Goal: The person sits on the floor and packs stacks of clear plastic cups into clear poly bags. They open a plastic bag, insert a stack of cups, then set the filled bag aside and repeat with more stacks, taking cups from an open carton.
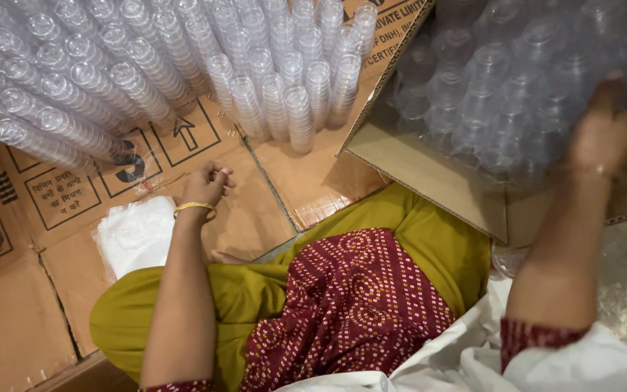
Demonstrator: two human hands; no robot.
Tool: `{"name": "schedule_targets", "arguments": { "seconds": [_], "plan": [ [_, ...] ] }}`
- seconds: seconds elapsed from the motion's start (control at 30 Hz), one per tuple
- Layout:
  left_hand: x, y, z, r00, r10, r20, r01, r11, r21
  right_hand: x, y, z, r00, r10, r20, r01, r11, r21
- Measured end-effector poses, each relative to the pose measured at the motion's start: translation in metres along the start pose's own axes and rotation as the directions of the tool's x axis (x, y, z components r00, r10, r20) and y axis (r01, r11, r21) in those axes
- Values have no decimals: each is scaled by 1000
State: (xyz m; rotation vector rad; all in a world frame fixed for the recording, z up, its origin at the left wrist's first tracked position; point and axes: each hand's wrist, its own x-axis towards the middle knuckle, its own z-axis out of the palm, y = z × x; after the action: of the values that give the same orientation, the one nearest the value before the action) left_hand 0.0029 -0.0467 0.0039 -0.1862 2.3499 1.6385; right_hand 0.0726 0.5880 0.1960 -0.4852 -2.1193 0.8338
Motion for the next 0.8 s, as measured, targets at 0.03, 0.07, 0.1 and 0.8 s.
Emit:
{"name": "schedule_targets", "arguments": {
  "seconds": [0.03, 0.07, 0.1, 0.8],
  "plan": [
    [-1, 2, 0, 1000, 13, 19, -13, 1000, -6, 3, -3, 0, 994, 94, 47, -101, 980, 171],
    [-3, 4, -1, 999, 28, 33, -28, 1000, -12, 7, -8, 1, 978, 176, 109, -202, 921, 334],
    [-4, 6, -2, 1000, 23, 19, -23, 1000, 0, 10, -12, 1, 953, 240, 185, -300, 824, 480],
    [-26, -7, -15, 769, -319, -554, 584, 702, 407, -97, -143, -1, 940, -335, 57, 339, 935, -103]
  ]
}}
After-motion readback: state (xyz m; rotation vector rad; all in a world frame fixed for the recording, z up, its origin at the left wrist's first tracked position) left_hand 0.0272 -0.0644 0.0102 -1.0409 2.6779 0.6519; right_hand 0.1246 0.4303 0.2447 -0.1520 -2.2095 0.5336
